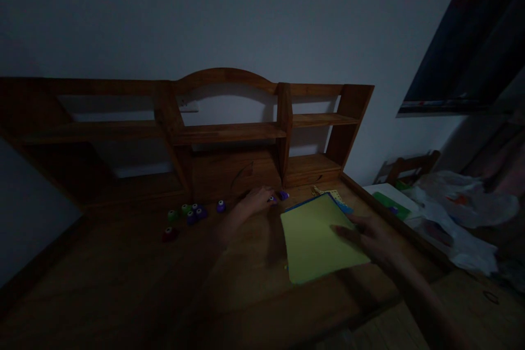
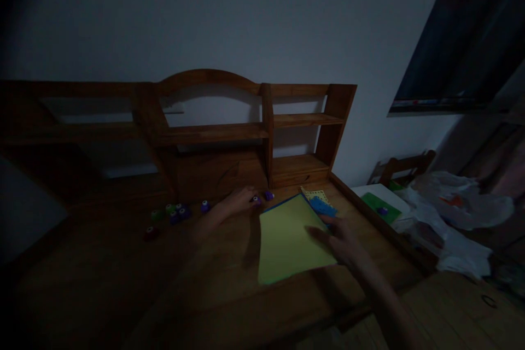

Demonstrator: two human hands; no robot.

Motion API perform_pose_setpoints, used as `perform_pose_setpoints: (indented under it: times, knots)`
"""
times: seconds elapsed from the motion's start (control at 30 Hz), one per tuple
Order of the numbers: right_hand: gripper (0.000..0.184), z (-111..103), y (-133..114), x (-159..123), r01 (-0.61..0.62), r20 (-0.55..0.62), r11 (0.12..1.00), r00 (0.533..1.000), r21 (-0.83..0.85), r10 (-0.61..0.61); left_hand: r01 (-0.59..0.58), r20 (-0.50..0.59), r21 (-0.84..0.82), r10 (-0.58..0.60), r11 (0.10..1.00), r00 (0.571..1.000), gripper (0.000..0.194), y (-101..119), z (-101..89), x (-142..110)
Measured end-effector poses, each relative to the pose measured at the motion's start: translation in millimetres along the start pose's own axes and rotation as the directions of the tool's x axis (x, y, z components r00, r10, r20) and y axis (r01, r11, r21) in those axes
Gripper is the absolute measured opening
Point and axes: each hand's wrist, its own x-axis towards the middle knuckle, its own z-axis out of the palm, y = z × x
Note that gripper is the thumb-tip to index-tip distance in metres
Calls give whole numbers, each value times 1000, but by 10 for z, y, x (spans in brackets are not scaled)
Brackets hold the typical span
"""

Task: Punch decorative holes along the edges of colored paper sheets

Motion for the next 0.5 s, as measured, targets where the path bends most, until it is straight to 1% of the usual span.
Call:
perform_pose_setpoints:
  times: [0.07,0.1,0.17,0.23,0.3,0.37,0.5]
  knots:
    - [31,154,-93,-90,96,90,993,992,-67,-89,2,-16,37,-2,999,1000,32,-33,-2,-18]
    - [29,232,-129,-123,167,105,978,982,-121,-155,5,-31,57,-4,998,1000,34,-48,-14,-32]
    - [23,351,-187,-157,279,99,937,960,-211,-263,14,-57,96,-9,995,998,36,-68,-58,-71]
    - [21,389,-241,-142,317,70,913,948,-257,-310,13,-72,115,-5,993,997,38,-76,-121,-126]
    - [21,341,-298,-81,322,59,908,946,-269,-318,4,-80,122,6,993,997,38,-73,-187,-195]
    - [21,237,-352,8,316,32,908,947,-277,-319,3,-85,122,8,993,996,38,-61,-242,-269]
    - [19,44,-440,153,253,-145,919,941,-301,-306,36,-100,106,-25,994,995,32,12,-291,-405]
